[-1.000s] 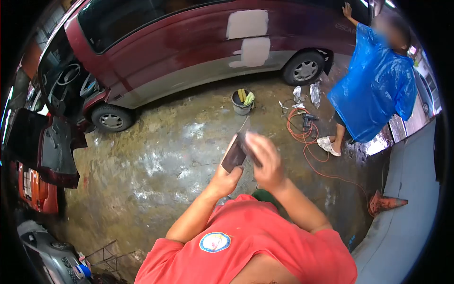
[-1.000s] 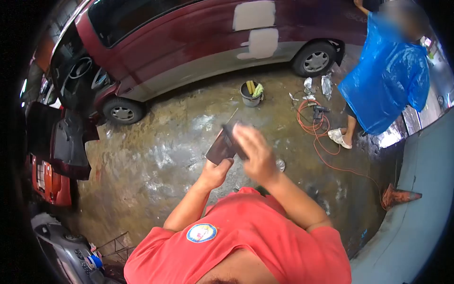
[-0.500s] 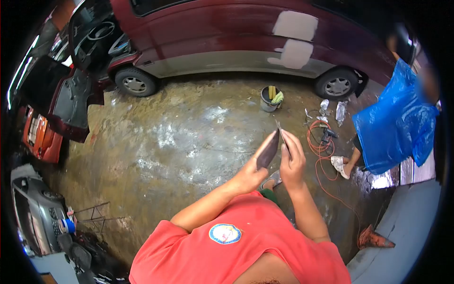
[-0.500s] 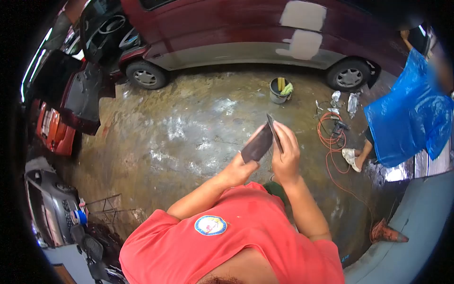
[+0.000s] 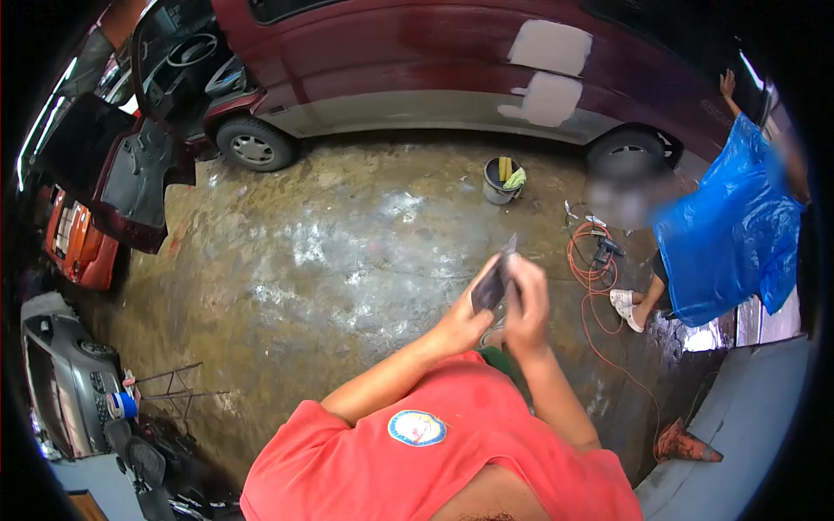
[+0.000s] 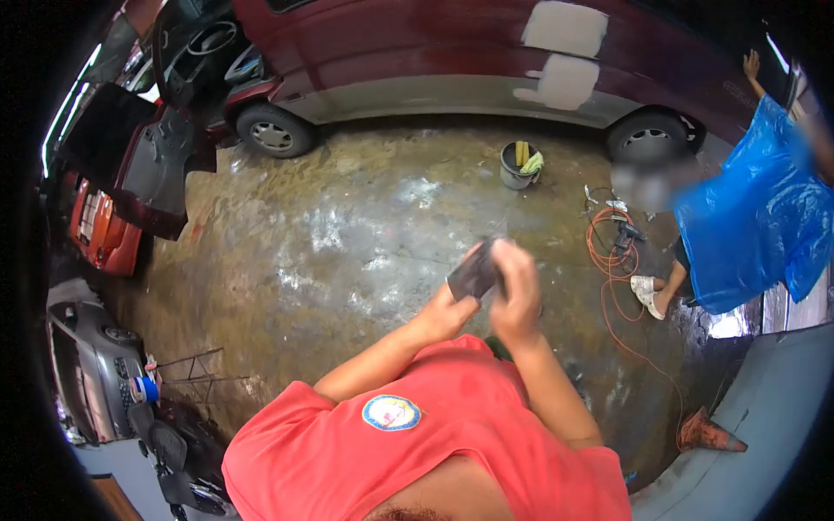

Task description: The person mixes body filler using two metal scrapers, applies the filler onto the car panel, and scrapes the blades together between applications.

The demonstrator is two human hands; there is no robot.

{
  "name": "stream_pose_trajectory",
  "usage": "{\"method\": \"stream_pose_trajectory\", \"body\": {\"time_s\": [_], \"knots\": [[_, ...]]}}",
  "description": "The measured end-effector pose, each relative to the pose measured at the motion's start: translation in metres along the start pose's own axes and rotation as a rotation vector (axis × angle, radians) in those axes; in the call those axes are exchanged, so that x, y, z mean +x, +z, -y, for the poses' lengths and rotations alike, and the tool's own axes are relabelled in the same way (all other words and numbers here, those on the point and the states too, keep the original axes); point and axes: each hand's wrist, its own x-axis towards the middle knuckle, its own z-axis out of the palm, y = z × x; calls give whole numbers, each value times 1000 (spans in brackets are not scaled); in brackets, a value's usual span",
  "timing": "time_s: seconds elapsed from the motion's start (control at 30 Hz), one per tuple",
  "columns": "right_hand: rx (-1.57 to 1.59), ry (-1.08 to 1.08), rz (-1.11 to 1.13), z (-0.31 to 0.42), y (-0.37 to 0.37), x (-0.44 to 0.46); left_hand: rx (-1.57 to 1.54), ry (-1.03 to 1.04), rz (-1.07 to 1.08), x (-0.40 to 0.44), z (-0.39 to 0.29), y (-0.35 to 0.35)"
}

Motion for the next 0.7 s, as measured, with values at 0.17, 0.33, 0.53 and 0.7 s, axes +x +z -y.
{"method": "stream_pose_trajectory", "body": {"time_s": [0.17, 0.33, 0.53, 0.7], "knots": [[113, -132, 142, 50, -14, -5, -48, -125, 21, 6, -11, -4], [148, 196, 31, -2, -17, -2, -5, -25, 42, 4, -8, 12], [146, 65, -8, 9, -11, -11, 74, 30, 60, 12, -16, 7], [208, -38, 60, 34, -6, -16, 290, 65, 34, 12, -23, -7]]}}
